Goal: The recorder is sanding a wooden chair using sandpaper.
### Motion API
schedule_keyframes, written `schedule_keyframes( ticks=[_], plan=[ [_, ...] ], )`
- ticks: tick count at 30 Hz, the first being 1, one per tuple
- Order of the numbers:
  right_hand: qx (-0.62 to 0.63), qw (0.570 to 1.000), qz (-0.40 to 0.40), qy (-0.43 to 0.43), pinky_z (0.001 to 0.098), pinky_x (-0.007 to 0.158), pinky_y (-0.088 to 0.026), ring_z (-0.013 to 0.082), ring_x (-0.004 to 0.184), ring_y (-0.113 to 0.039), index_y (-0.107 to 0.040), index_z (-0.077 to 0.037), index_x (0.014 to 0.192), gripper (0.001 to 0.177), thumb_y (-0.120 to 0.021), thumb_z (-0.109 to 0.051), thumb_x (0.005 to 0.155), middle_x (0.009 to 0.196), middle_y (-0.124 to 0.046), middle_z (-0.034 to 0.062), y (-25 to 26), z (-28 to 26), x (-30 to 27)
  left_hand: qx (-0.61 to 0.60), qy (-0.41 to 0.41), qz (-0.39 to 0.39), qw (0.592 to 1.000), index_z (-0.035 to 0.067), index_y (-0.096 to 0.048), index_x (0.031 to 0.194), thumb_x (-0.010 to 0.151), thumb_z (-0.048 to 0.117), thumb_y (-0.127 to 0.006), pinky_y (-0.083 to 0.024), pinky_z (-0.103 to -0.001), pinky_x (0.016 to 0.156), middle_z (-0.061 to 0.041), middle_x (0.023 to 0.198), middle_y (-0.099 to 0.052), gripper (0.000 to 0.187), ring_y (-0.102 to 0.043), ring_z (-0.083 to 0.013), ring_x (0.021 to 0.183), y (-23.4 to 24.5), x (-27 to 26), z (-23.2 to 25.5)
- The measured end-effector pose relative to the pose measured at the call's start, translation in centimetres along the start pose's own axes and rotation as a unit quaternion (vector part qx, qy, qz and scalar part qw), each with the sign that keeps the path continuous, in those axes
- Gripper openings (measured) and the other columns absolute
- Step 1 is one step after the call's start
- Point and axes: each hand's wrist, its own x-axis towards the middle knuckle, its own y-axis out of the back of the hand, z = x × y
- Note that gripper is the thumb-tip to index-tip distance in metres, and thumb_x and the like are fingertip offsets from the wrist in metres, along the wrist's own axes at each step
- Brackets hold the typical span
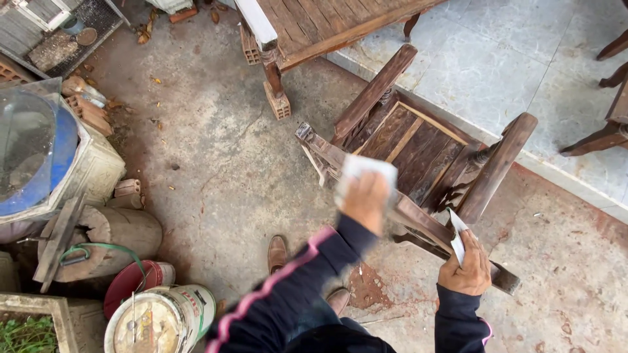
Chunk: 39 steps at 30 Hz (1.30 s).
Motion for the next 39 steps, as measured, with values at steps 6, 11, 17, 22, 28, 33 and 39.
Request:
schedule_keyframes(
  ticks=[6,11,17,22,28,33,39],
  plan=[
    [-0.017,0.922,-0.192,-0.337,0.0454,0.086,-0.055,0.0381,0.089,-0.070,-0.073,-0.003,0.119,0.025,-0.062,-0.015,0.100,0.101,-0.073,0.0244,1.5,0.6,3.7,0.065,-0.010,-0.019,0.998,0.008,-0.056,0.141,0.077,0.004,-0.069,-0.028,-0.054,0.128,-0.013,0.153,-0.050,0.066,-0.041,-0.0311,0.150,0.2,0.3,-6.7],
    [0.027,0.973,-0.128,0.191,0.0419,0.118,-0.042,0.0268,0.137,-0.058,-0.070,-0.005,0.134,0.043,-0.059,0.003,0.093,0.140,-0.067,0.0160,-3.8,-2.0,5.8,0.073,0.048,0.097,0.991,0.006,-0.055,0.146,0.095,0.013,-0.065,-0.026,-0.058,0.126,-0.011,0.157,-0.048,0.053,-0.040,-0.0329,0.150,6.8,6.1,-14.0],
    [-0.066,0.933,-0.196,0.295,0.0507,0.121,-0.034,0.0280,0.136,-0.056,-0.069,-0.002,0.127,0.043,-0.057,0.000,0.086,0.139,-0.065,0.0130,-6.6,-4.5,5.7,0.084,0.040,-0.057,0.994,0.012,-0.064,0.133,0.093,0.026,-0.067,-0.022,-0.064,0.118,-0.009,0.147,-0.053,0.042,-0.037,-0.0397,0.143,0.5,6.9,-21.6],
    [-0.084,0.940,-0.149,0.294,0.0488,0.126,-0.036,0.0284,0.136,-0.058,-0.069,-0.001,0.127,0.040,-0.060,0.005,0.089,0.139,-0.065,0.0146,-11.5,-6.9,6.0,0.102,-0.021,-0.083,0.991,0.013,-0.067,0.130,0.087,0.027,-0.071,-0.023,-0.063,0.118,-0.007,0.145,-0.056,0.045,-0.038,-0.0382,0.142,2.2,6.8,-21.4],
    [-0.131,0.936,-0.187,0.269,0.0528,0.120,-0.035,0.0258,0.132,-0.059,-0.071,-0.001,0.122,0.045,-0.060,0.005,0.078,0.134,-0.068,0.0135,-5.5,-7.8,6.6,0.127,-0.060,-0.152,0.978,0.014,-0.068,0.132,0.089,0.022,-0.069,-0.027,-0.057,0.121,-0.004,0.140,-0.061,0.043,-0.048,-0.0317,0.138,2.0,8.0,-25.3],
    [-0.099,0.956,-0.159,0.226,0.0509,0.125,-0.034,0.0269,0.139,-0.056,-0.071,-0.002,0.128,0.046,-0.057,0.008,0.085,0.142,-0.065,0.0148,-12.8,-7.8,3.6,-0.118,0.146,-0.223,0.957,0.018,-0.061,0.141,0.102,0.032,-0.057,-0.041,-0.053,0.111,-0.011,0.130,-0.068,0.041,-0.065,-0.0348,0.116,1.7,8.2,-27.6],
    [-0.123,0.940,-0.225,0.225,0.0536,0.120,-0.032,0.0292,0.137,-0.054,-0.065,-0.002,0.133,0.050,-0.058,-0.002,0.083,0.144,-0.061,0.0169,-15.0,-15.4,7.7,-0.144,0.008,-0.092,0.985,0.014,-0.061,0.138,0.102,0.029,-0.061,-0.045,-0.051,0.109,-0.013,0.140,-0.065,0.038,-0.059,-0.0374,0.130,1.4,7.3,-28.5]
  ],
)
